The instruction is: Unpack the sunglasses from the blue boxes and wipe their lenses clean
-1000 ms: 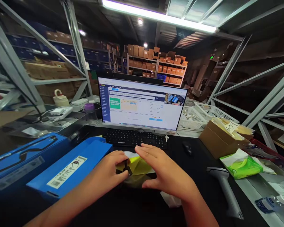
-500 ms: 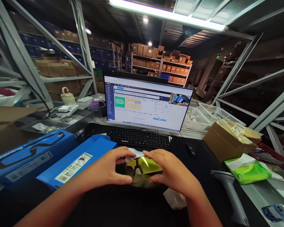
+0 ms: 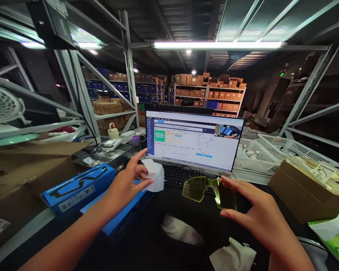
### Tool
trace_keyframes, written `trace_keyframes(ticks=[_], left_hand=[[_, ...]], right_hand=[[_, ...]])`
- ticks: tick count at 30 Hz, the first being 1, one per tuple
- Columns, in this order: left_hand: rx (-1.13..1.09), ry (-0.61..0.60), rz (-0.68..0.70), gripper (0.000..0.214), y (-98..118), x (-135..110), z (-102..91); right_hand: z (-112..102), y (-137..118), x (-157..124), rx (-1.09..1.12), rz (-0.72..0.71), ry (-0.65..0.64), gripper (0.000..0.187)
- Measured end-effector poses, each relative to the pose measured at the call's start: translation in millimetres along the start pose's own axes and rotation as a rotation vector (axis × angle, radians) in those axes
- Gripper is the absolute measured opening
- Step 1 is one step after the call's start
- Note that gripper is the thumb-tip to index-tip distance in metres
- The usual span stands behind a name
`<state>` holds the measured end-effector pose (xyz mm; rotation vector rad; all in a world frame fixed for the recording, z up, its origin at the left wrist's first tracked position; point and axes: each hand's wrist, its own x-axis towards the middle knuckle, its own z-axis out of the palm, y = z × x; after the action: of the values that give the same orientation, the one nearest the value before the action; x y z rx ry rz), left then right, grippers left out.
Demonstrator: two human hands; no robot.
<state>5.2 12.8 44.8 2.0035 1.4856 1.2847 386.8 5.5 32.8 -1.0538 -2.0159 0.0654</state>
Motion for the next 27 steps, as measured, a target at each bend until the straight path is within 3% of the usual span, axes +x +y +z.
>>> trace_keyframes(ticks=[3, 6, 10, 14, 17, 22, 27], left_hand=[[0.016, -0.172, 0.061, 0.087, 5.1, -4.9, 21.7], [-0.043, -0.305, 0.028, 0.084, 3.7, -12.1, 52.8], [-0.077, -0.361, -0.053, 0.061, -2.6, -30.4, 91.6], [-0.091, -0.408, -0.088, 0.031, -11.7, -53.5, 116.1], [-0.140, -0.444, -0.064, 0.005, -16.9, -67.3, 122.8], [-0.185, -0.450, -0.076, 0.015, -19.8, -81.2, 119.7], [-0.174, -0.401, -0.104, 0.028, -19.6, -85.4, 119.2]], right_hand=[[-1.2, -15.3, 2.0, -0.001, 0.000, -0.003, 0.063], [-6.8, -31.5, 1.0, 0.033, 0.006, 0.033, 0.062], [-10.7, -45.4, -13.7, 0.021, 0.078, 0.031, 0.062], [-7.9, -48.0, -51.9, 0.012, 0.192, -0.056, 0.059], [-2.7, -46.4, -87.5, 0.045, 0.298, -0.121, 0.059], [12.8, -43.0, -125.3, 0.101, 0.457, -0.138, 0.061], [22.0, -44.1, -128.1, 0.161, 0.445, -0.157, 0.064]])
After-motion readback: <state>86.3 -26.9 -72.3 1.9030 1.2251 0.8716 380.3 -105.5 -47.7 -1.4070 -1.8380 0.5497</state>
